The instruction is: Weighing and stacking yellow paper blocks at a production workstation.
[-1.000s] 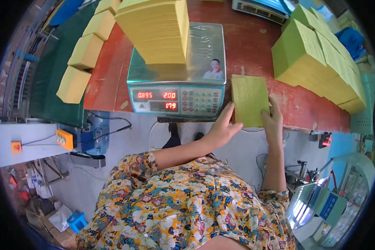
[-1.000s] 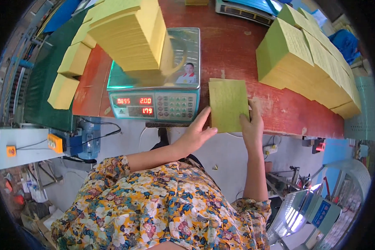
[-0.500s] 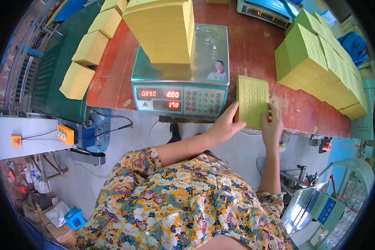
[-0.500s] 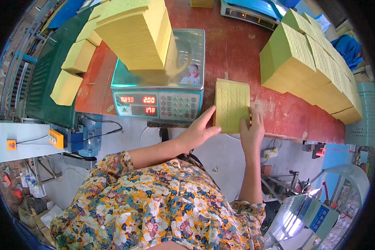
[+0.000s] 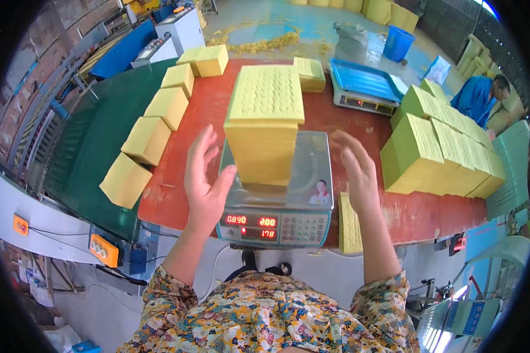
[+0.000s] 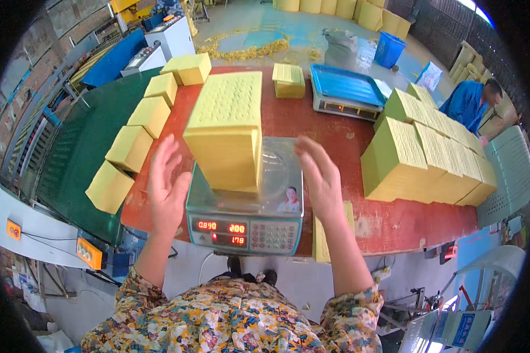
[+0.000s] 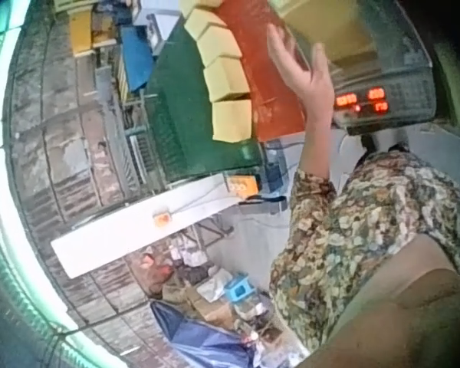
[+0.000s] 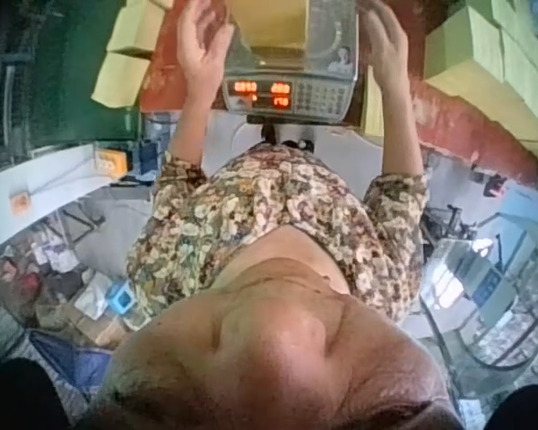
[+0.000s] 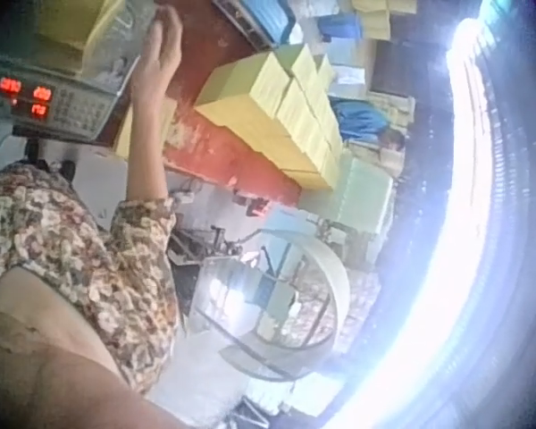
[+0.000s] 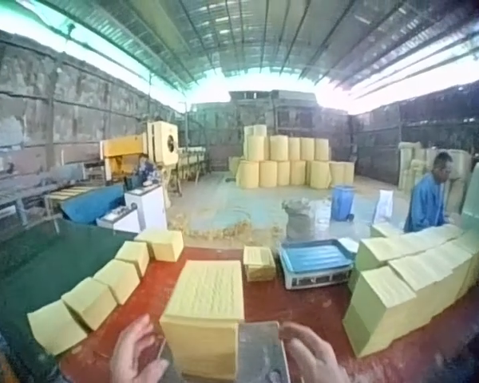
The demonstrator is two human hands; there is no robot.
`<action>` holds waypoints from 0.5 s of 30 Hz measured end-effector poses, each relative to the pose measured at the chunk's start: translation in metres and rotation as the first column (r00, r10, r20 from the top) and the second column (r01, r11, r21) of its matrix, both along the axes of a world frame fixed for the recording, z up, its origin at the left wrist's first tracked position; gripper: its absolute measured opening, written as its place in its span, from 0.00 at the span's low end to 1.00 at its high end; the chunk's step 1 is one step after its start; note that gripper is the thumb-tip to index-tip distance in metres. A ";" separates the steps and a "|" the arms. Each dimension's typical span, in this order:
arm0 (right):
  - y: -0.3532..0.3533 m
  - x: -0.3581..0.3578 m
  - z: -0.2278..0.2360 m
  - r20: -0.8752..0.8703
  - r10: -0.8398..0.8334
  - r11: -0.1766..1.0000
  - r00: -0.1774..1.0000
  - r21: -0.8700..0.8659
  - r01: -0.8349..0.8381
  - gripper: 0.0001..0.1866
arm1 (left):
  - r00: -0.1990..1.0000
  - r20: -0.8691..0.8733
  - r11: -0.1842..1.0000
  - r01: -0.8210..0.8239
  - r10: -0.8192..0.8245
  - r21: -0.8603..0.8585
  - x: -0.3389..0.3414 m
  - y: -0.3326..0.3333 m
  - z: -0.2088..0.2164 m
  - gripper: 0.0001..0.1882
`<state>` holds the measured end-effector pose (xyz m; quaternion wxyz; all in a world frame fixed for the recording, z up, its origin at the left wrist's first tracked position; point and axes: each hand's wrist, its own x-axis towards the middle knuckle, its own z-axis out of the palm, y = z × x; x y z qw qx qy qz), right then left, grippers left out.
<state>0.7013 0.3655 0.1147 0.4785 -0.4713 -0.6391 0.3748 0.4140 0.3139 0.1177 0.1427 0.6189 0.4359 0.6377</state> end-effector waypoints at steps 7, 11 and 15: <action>0.142 -0.066 0.052 -0.446 0.045 0.998 0.894 -0.018 -0.059 0.28 | 0.964 -0.030 0.961 0.262 -0.265 -0.089 -0.009 0.062 -0.011 0.51; 0.146 -0.094 0.064 -0.349 0.086 0.989 0.933 -0.083 -0.122 0.26 | 0.962 -0.060 0.964 0.266 -0.267 -0.021 -0.005 0.074 -0.015 0.47; 0.145 -0.102 0.059 -0.247 0.078 0.995 0.966 -0.037 -0.089 0.23 | 0.959 -0.054 0.960 0.279 -0.279 -0.014 0.001 0.072 -0.009 0.41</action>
